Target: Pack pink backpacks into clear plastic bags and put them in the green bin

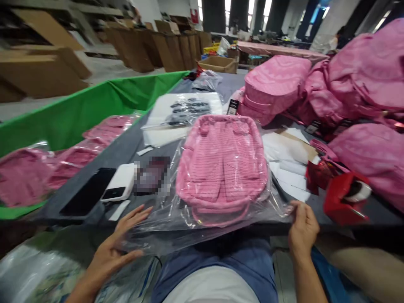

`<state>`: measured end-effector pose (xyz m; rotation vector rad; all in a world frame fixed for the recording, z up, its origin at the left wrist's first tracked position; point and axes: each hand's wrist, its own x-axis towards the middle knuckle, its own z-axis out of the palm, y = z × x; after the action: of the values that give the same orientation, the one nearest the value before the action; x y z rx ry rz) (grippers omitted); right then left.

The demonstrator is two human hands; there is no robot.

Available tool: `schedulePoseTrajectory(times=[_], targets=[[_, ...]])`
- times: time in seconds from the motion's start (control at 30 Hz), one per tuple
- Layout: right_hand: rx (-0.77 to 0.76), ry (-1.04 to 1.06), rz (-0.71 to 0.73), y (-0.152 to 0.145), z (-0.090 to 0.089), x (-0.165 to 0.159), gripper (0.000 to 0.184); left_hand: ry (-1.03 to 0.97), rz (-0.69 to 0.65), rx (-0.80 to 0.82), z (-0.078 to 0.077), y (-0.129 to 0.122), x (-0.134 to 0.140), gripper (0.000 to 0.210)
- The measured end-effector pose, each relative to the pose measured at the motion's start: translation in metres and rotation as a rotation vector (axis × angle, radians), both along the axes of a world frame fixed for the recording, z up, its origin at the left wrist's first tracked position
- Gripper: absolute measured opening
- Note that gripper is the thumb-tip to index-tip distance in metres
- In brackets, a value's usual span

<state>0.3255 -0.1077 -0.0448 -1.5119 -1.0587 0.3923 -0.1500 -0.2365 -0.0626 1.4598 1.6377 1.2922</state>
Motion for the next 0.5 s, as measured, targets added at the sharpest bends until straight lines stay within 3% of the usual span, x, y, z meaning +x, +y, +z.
schedulePoseTrajectory(times=[0.1,0.17,0.27,0.33,0.4,0.5], targets=[[0.044,0.14,-0.024,0.0,0.009,-0.012,0.055,0.037,0.14,0.179,-0.005,-0.005,0.021,0.025],[0.061,0.171,-0.017,0.002,0.012,-0.017,0.053,-0.002,0.339,0.191,-0.004,0.002,0.035,0.028],[0.08,0.141,-0.007,0.009,0.008,-0.017,0.054,-0.08,0.589,0.055,0.001,0.029,0.047,0.04],[0.036,0.116,0.02,0.016,0.003,-0.014,0.059,-0.168,0.59,-0.043,0.005,0.05,0.047,0.054],[-0.064,0.083,0.058,0.022,-0.003,-0.01,0.064,-0.21,0.484,-0.162,0.006,0.068,0.043,0.063],[-0.153,0.014,0.074,0.024,-0.006,-0.006,0.069,0.006,0.438,-0.174,0.011,0.075,0.044,0.069]])
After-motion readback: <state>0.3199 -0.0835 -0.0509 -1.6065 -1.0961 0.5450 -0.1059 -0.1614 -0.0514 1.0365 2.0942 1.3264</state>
